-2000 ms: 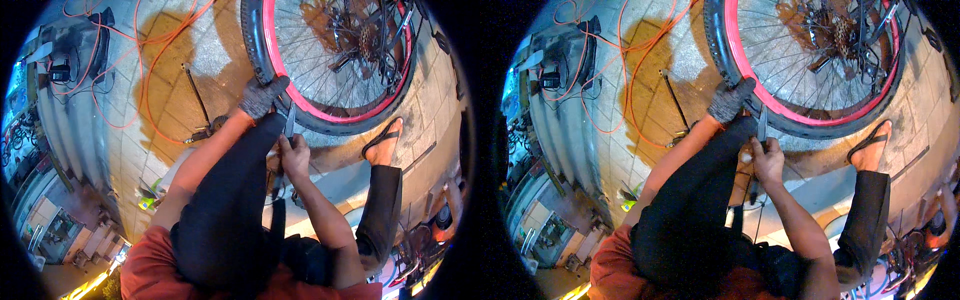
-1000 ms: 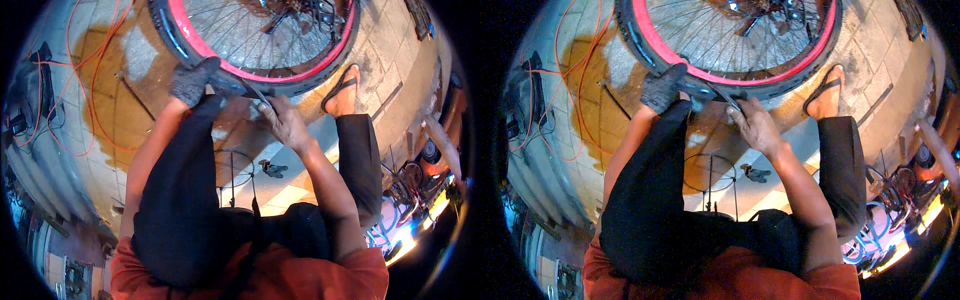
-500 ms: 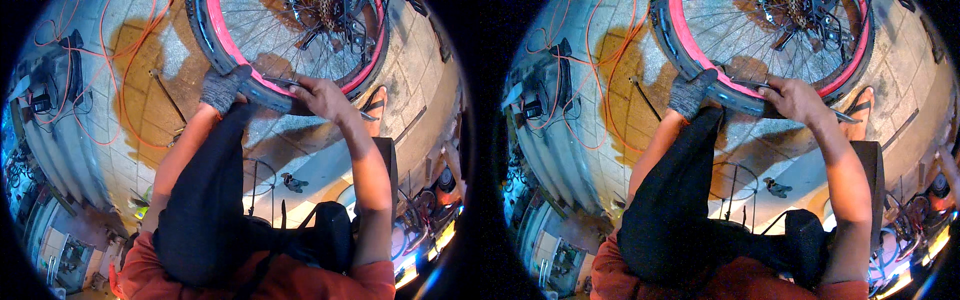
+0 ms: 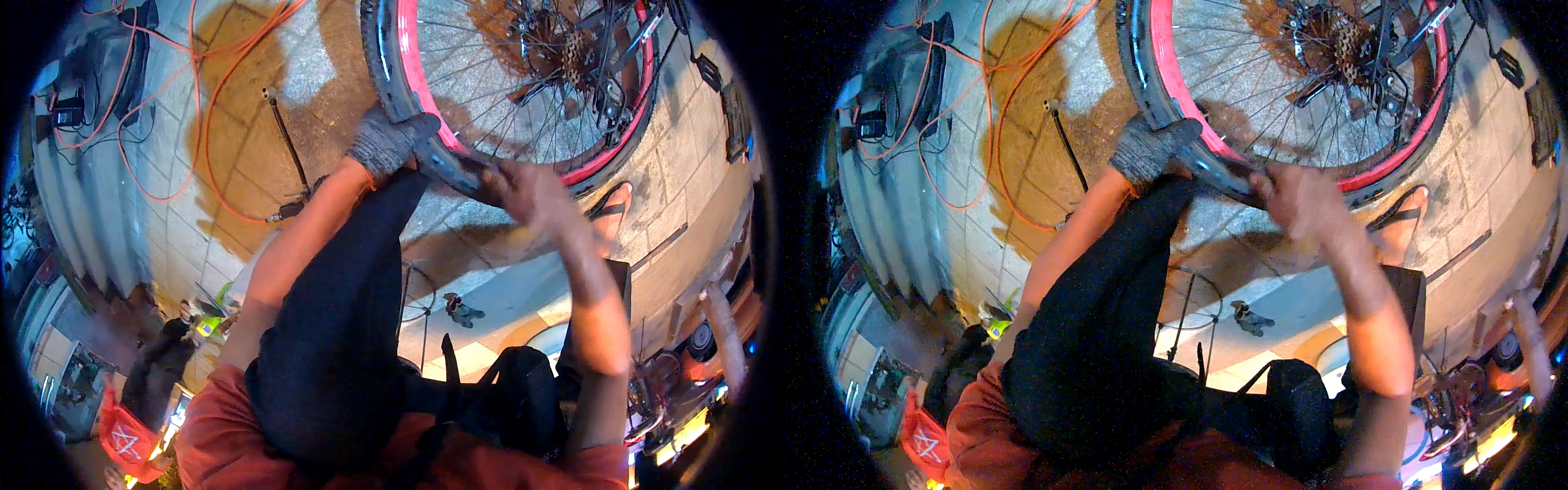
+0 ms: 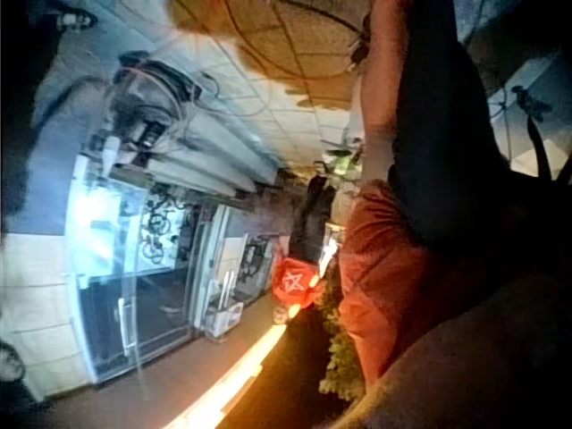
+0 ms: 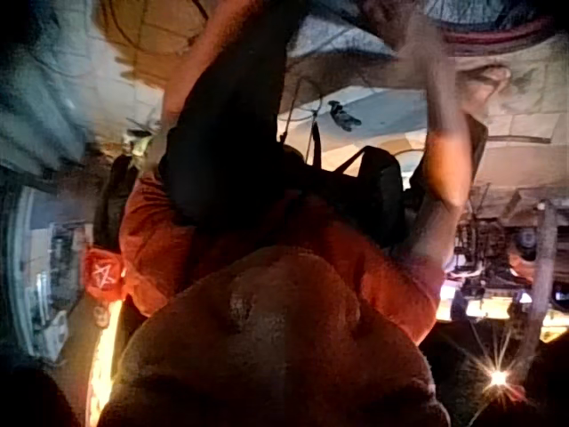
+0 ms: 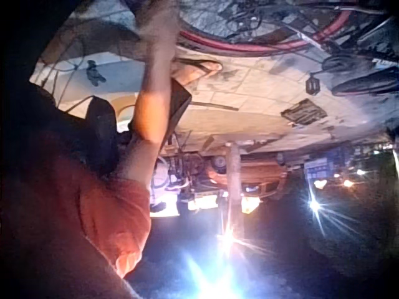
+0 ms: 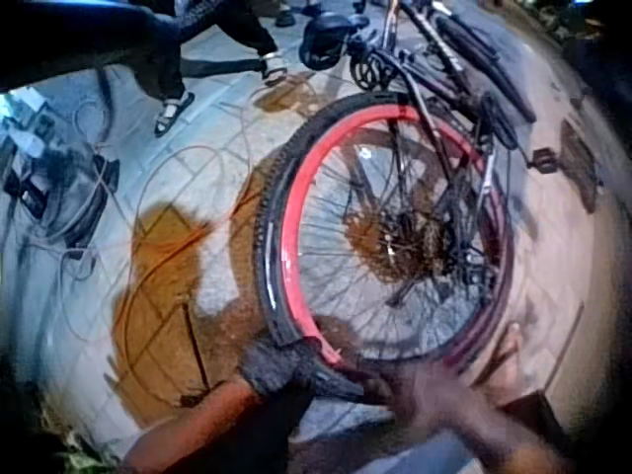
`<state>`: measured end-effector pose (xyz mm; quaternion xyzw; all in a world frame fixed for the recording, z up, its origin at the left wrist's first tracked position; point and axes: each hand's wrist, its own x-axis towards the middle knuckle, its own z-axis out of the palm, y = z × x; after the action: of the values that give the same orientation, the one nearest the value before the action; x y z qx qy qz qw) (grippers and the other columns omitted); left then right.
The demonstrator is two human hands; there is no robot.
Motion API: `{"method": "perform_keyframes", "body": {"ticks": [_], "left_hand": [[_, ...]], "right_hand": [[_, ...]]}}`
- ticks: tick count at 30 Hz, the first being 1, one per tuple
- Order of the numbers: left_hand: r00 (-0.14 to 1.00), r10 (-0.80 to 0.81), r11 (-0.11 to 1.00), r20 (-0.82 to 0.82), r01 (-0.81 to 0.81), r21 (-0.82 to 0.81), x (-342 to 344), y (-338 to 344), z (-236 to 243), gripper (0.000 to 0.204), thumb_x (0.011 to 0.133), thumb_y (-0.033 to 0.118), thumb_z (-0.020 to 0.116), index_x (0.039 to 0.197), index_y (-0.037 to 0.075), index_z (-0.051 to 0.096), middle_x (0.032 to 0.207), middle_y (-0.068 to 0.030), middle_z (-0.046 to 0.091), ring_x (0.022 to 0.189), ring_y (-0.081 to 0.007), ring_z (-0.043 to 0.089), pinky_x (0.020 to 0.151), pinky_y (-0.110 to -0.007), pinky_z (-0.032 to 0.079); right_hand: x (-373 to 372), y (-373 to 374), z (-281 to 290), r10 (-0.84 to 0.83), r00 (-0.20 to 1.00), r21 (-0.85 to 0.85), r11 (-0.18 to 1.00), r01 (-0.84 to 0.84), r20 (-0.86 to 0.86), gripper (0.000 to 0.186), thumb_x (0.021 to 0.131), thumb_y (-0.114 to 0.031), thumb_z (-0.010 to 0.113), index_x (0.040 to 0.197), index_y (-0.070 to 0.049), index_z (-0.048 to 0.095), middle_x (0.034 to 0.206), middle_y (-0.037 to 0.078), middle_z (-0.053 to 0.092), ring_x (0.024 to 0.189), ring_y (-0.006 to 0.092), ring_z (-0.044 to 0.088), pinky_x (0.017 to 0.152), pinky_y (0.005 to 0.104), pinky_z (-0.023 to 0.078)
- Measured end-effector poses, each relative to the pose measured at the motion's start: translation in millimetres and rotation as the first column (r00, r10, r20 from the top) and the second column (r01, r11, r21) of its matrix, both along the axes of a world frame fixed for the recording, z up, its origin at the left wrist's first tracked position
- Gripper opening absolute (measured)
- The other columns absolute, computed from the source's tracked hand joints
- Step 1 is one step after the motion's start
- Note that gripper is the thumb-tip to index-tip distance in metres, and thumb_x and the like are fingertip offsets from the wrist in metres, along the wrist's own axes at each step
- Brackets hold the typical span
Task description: The person sits on the floor and works on a bicycle wheel, using a tool to adjust the tire and rim. They then stand up, move to another bicycle, and use a wrench to tighten the disc brake rotor bolts on the rear wheel.
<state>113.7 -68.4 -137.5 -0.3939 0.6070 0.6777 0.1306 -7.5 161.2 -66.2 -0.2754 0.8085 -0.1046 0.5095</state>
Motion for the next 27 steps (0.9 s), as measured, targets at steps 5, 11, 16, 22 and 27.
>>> {"method": "perform_keyframes", "body": {"ticks": [5, 11, 16, 22, 27], "left_hand": [[0.996, -0.001, 0.998, -0.090, 0.007, 0.063, 4.9, -7.8, -15.7, 0.040, 0.084, 0.033, 0.084, 0.108, 0.003, 0.071, 0.099, -0.0094, 0.073, 0.091, -0.0192, 0.069, 0.082, -0.037, 0.057], [0.992, -0.123, 0.990, -0.013, 0.123, 0.061, -1.8, -14.7, -9.2, 0.045, 0.084, 0.038, 0.083, 0.107, 0.002, 0.071, 0.098, -0.0100, 0.074, 0.092, -0.0204, 0.069, 0.083, -0.038, 0.056], [0.973, -0.157, 0.967, -0.169, 0.117, -0.225, 3.1, -7.8, -27.3, 0.052, 0.082, 0.042, 0.083, 0.108, 0.000, 0.068, 0.091, -0.0152, 0.073, 0.074, -0.0205, 0.071, 0.066, -0.037, 0.058], [0.978, 0.164, 0.986, -0.128, -0.162, 0.024, -26.0, -28.7, 19.7, 0.052, 0.083, 0.039, 0.084, 0.114, 0.002, 0.068, 0.098, -0.0120, 0.072, 0.088, -0.0179, 0.068, 0.077, -0.037, 0.058], [0.976, 0.070, 0.992, -0.207, -0.089, -0.086, -11.9, -6.4, 10.9, 0.048, 0.085, 0.036, 0.084, 0.117, 0.003, 0.069, 0.102, -0.0063, 0.071, 0.091, -0.0169, 0.065, 0.083, -0.036, 0.055]], "right_hand": [[59.1, 12.8, 0.3, -0.609, 0.641, 0.160, 0.771, 0.616, 0.468, 0.043, 0.103, -0.045, 0.060, 0.115, -0.004, 0.065, 0.095, 0.010, 0.070, 0.076, 0.0290, 0.067, 0.072, 0.0429, 0.056], [113.5, 5.9, -33.3, -0.691, 0.060, 0.348, 0.434, 0.831, 0.720, 0.031, 0.102, -0.038, 0.066, 0.108, -0.007, 0.062, 0.087, 0.003, 0.065, 0.066, 0.0131, 0.059, 0.057, 0.0308, 0.051], [187.3, -23.0, -89.4, -0.833, 0.346, -0.078, 0.347, 0.935, 0.432, 0.030, 0.100, -0.030, 0.069, 0.097, -0.001, 0.063, 0.072, 0.011, 0.068, 0.063, 0.0168, 0.063, 0.058, 0.0358, 0.052], [165.2, -20.5, -65.9, -0.718, 0.689, -0.392, 0.610, 0.689, 0.094, 0.028, 0.096, -0.025, 0.074, 0.096, 0.000, 0.061, 0.076, 0.023, 0.064, 0.066, 0.0332, 0.065, 0.064, 0.0416, 0.053], [124.5, 24.1, -37.2, -0.637, 0.771, -0.393, 0.709, 0.586, 0.003, 0.032, 0.098, -0.027, 0.070, 0.114, -0.002, 0.059, 0.099, 0.026, 0.067, 0.089, 0.0411, 0.070, 0.076, 0.0471, 0.054]]}}
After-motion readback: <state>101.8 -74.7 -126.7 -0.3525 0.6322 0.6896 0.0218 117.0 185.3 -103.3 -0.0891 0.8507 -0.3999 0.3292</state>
